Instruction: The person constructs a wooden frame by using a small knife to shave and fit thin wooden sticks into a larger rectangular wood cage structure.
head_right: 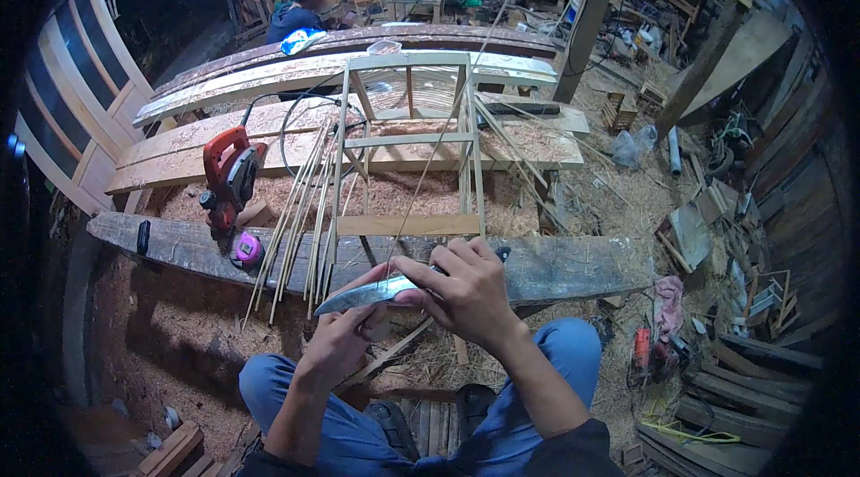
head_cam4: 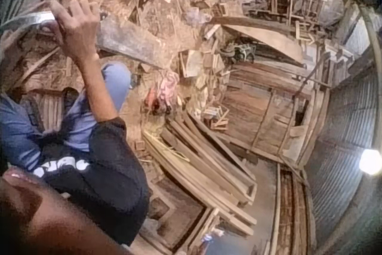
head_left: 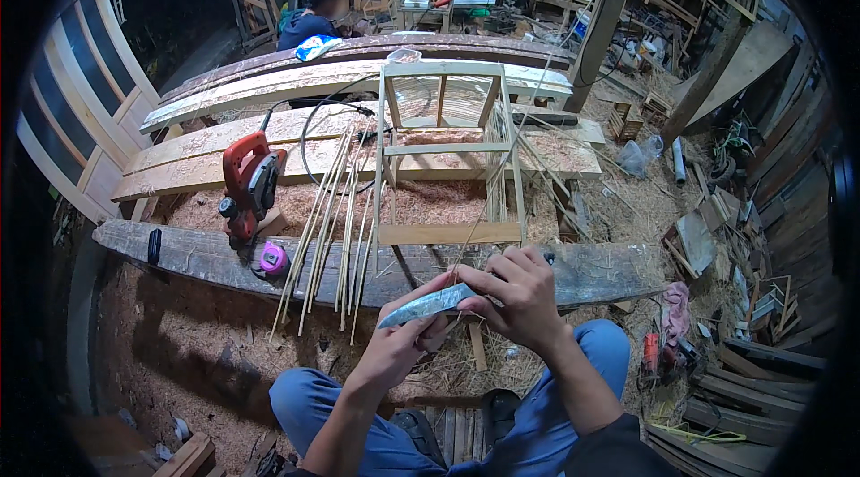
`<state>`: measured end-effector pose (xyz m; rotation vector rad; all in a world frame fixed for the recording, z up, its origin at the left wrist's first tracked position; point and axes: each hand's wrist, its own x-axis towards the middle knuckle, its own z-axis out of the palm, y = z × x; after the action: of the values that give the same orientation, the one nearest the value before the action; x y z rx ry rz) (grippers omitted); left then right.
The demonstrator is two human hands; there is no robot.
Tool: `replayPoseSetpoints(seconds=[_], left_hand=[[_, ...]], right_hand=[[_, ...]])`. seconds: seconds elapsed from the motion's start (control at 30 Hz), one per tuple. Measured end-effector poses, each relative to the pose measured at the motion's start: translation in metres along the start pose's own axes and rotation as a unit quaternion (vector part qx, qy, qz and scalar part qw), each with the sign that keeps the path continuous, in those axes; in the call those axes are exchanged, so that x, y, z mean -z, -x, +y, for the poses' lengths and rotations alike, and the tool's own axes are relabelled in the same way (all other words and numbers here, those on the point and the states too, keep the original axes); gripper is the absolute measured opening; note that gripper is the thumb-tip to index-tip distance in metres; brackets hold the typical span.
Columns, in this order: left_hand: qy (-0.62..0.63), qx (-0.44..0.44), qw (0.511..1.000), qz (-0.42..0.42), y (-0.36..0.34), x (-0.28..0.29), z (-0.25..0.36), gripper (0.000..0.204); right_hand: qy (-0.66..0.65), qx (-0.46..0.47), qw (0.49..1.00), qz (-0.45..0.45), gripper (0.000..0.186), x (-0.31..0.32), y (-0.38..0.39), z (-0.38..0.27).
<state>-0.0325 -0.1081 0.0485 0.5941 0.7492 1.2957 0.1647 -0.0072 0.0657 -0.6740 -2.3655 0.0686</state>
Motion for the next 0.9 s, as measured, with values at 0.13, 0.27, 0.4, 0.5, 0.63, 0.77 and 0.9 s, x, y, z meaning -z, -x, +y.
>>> replayPoseSetpoints(seconds=[0.13,0.27,0.4,0.5,0.63,0.77,0.9], left_hand=[[-0.007,0.014,1.0,0.003,0.0,0.0,0.001,0.054],[-0.008,0.024,1.0,0.006,0.0,-0.003,0.003,0.054],[-0.005,0.01,1.0,0.0,0.0,-0.007,0.003,0.053],[0.001,0.021,1.0,-0.002,0.001,-0.008,0.007,0.052],[-0.005,0.023,1.0,0.001,0.001,-0.008,0.007,0.053],[0.009,0.035,0.999,0.003,0.003,-0.002,0.0,0.052],[-0.039,0.003,0.999,0.003,0.001,-0.003,0.002,0.05]], right_hand=[[0.0,0.0,1.0,0.005,0.042,0.001,0.001,0.001],[-0.004,0.015,1.0,-0.002,0.042,0.0,0.0,-0.001],[-0.02,0.017,1.0,0.003,0.044,-0.004,0.0,-0.005],[-0.015,0.027,0.999,-0.01,0.043,-0.002,-0.001,-0.004],[-0.02,0.027,0.999,-0.006,0.043,-0.003,0.0,0.0],[-0.007,0.006,1.0,-0.003,0.041,0.006,-0.003,-0.001],[-0.023,0.018,1.0,-0.008,0.037,0.002,-0.002,-0.006]])
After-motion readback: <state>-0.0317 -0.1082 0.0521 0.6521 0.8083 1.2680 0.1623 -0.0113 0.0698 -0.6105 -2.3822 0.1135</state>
